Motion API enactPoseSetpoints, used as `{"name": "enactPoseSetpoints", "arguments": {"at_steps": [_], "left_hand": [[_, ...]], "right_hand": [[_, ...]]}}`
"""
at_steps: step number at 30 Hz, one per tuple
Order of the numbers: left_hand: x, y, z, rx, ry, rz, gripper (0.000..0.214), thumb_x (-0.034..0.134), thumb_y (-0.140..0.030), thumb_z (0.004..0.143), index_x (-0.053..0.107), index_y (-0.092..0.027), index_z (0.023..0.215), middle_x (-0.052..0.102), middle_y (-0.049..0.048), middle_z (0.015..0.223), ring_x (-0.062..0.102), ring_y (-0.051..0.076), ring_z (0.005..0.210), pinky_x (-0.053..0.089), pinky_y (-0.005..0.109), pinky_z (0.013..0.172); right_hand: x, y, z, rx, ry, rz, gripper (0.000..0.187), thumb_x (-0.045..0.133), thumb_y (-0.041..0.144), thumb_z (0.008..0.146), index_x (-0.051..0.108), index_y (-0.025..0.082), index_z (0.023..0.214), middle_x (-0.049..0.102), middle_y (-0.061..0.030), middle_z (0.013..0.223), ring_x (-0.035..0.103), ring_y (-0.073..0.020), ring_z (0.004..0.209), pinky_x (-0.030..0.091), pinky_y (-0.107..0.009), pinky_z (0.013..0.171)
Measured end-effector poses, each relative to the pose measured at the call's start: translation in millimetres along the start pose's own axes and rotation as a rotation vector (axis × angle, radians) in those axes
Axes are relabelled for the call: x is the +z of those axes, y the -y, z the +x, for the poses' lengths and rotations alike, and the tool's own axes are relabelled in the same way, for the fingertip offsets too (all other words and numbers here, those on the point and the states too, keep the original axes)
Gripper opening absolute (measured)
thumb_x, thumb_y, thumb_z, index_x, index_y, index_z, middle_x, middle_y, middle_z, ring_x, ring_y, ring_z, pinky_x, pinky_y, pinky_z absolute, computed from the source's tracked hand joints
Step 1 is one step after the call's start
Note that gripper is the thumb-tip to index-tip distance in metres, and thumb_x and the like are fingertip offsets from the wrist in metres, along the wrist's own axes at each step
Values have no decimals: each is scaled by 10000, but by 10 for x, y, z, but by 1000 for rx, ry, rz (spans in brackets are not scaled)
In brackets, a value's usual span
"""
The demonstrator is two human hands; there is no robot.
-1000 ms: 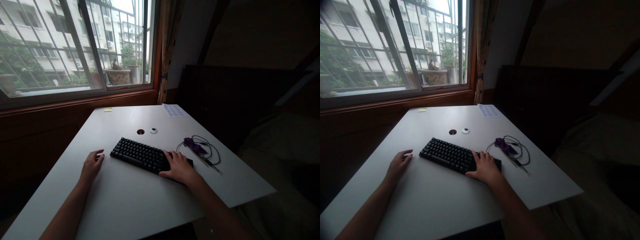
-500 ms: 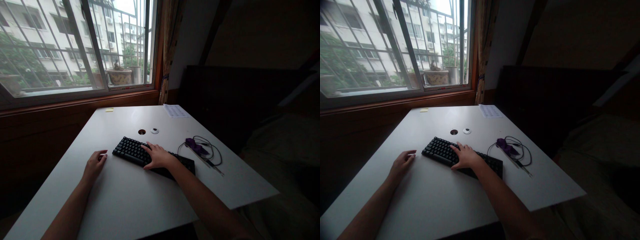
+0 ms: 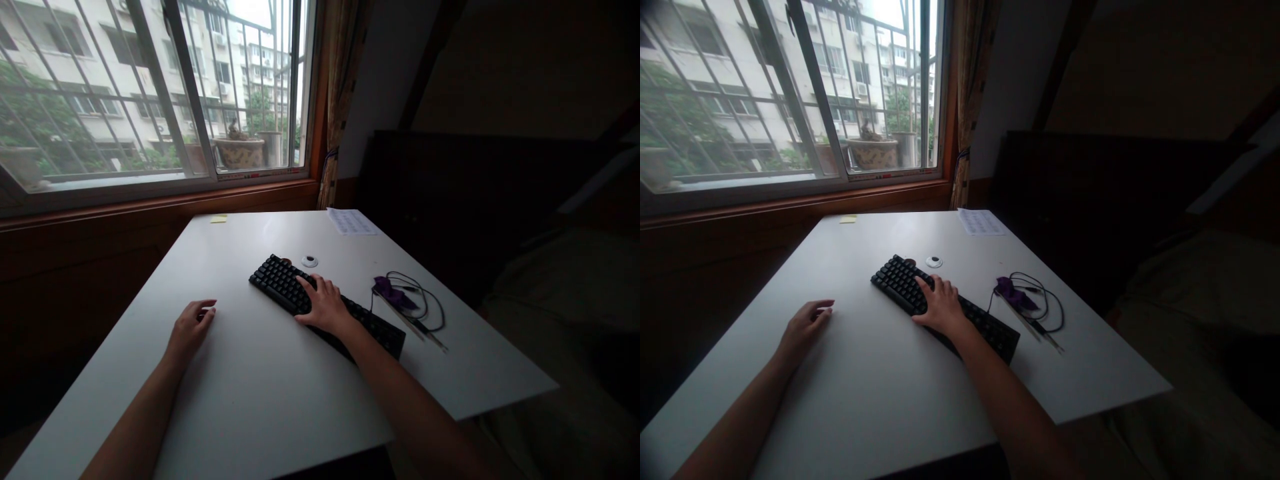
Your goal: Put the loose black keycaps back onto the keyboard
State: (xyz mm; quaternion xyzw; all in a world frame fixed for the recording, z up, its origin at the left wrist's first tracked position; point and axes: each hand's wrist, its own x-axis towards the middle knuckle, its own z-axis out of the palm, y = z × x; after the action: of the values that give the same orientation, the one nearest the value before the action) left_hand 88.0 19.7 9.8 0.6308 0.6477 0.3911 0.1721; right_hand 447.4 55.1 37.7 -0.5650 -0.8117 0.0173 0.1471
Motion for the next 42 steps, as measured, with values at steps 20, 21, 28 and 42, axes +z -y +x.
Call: {"name": "enactPoseSetpoints", "arguments": {"at_steps": [20, 21, 28, 42], "left_hand": [[-10, -20, -17, 34, 8, 5, 450, 514, -524, 847, 683, -180, 1082, 672, 92, 1082, 701, 249, 942, 564, 359, 853], [-9, -20, -15, 33, 9, 1, 455, 514, -526, 847, 682, -175, 1083, 669, 96, 1082, 700, 251, 942, 564, 361, 852], [-11, 26, -1, 33, 20, 2, 439, 514, -521, 856, 683, -187, 1085, 670, 91, 1087, 698, 253, 942, 563, 372, 857], [-9, 110, 17, 78, 31, 15, 412, 521, -506, 872, 695, -190, 1069, 671, 72, 1043, 693, 232, 892, 565, 356, 837]], "right_hand": [[-1, -789, 7, 476, -26, -41, 1012, 650, 715, 696, 209, 341, 1527, 359, -152, 1425, 467, -407, 1210, 392, -534, 958], [-2, -819, 6, 486, -32, -43, 1011, 646, 721, 695, 216, 338, 1526, 360, -155, 1425, 469, -412, 1209, 393, -541, 957], [4, -1007, 18, 538, -81, -41, 1003, 633, 741, 695, 260, 301, 1516, 371, -183, 1418, 474, -441, 1208, 391, -567, 952], [-40, -1264, 83, 680, -18, -91, 990, 596, 784, 705, 246, 332, 1513, 322, -148, 1484, 419, -421, 1277, 354, -542, 1021]]}}
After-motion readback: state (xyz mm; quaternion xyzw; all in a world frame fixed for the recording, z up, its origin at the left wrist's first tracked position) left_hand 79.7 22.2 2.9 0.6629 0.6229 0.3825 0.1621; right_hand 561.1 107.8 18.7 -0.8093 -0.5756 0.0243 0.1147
